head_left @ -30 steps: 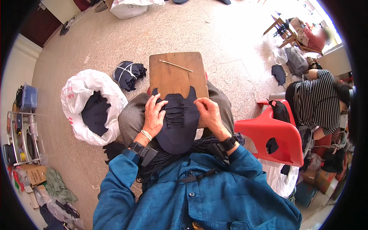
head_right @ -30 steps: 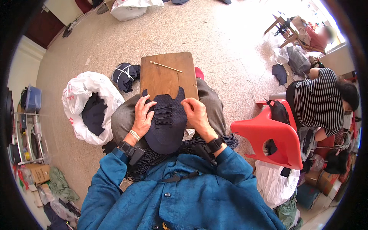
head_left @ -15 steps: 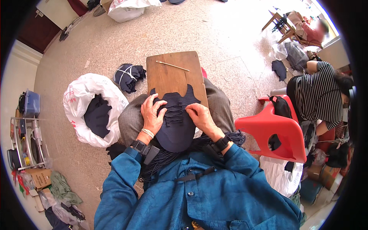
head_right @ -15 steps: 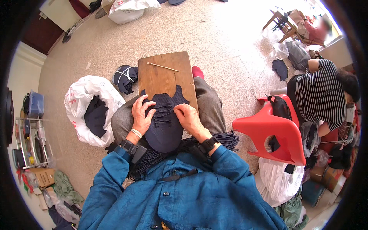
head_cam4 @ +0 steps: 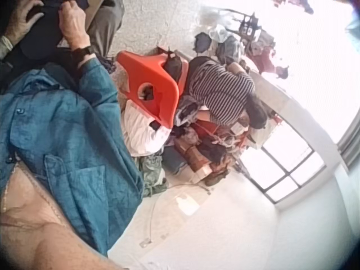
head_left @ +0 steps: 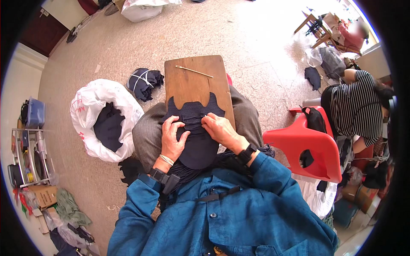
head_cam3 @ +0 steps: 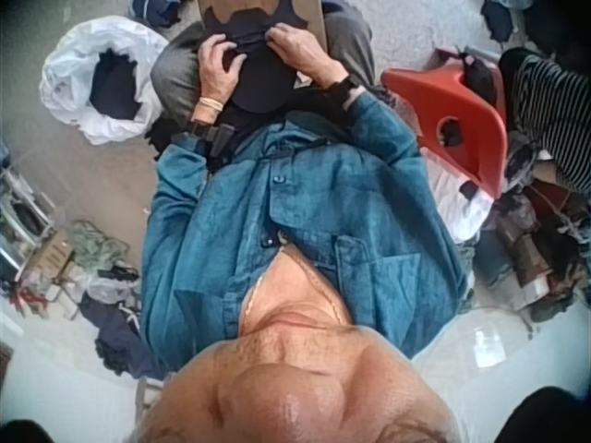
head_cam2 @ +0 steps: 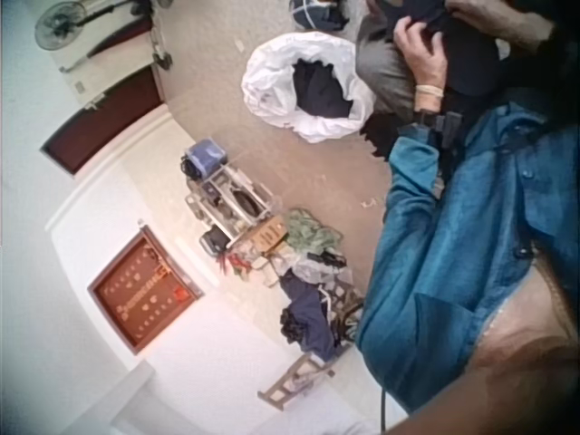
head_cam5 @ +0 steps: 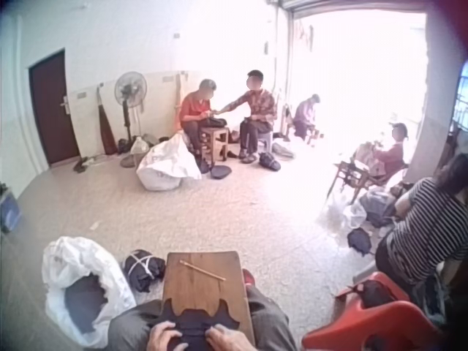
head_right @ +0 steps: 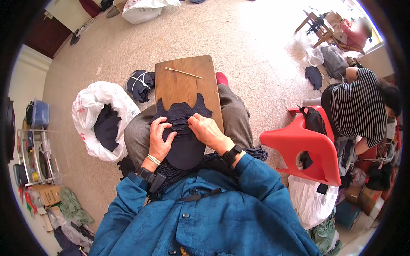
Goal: The recorder uses a needle and thread to manually stitch together components of a shoe upper while seated in a workshop.
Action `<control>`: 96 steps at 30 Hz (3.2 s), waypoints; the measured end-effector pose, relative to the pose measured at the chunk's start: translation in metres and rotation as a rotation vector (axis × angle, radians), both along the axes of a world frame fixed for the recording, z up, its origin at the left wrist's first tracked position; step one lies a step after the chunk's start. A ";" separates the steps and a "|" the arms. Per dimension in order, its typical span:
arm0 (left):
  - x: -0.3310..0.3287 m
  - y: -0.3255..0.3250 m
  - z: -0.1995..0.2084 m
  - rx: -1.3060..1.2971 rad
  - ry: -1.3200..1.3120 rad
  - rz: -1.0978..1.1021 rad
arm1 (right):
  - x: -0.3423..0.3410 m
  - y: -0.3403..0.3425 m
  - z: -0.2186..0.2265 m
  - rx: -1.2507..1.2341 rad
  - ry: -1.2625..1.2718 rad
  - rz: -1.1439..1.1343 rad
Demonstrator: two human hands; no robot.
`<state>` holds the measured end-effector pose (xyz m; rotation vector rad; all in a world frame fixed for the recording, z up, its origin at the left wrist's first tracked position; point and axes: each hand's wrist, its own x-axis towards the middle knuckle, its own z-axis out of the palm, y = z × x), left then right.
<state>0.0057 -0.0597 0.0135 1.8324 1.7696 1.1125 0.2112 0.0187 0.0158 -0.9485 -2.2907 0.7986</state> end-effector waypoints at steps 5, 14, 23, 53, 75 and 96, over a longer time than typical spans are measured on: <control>-0.006 0.000 -0.006 0.023 0.050 -0.033 | -0.004 0.012 0.004 -0.134 0.039 0.054; -0.009 0.004 -0.009 0.037 0.088 -0.093 | 0.000 0.018 0.010 -0.355 0.021 0.085; 0.004 -0.012 0.017 0.149 0.161 -0.057 | 0.016 -0.030 0.005 -0.175 0.226 -0.166; -0.007 -0.014 0.006 0.084 0.096 -0.136 | 0.013 -0.021 -0.002 -0.205 0.126 -0.133; 0.036 -0.039 0.017 -0.772 -1.869 0.048 | -0.021 -0.075 0.061 -0.121 0.023 0.159; 0.008 0.007 0.036 -0.652 -1.413 0.082 | 0.007 -0.022 0.024 -0.046 0.163 -0.197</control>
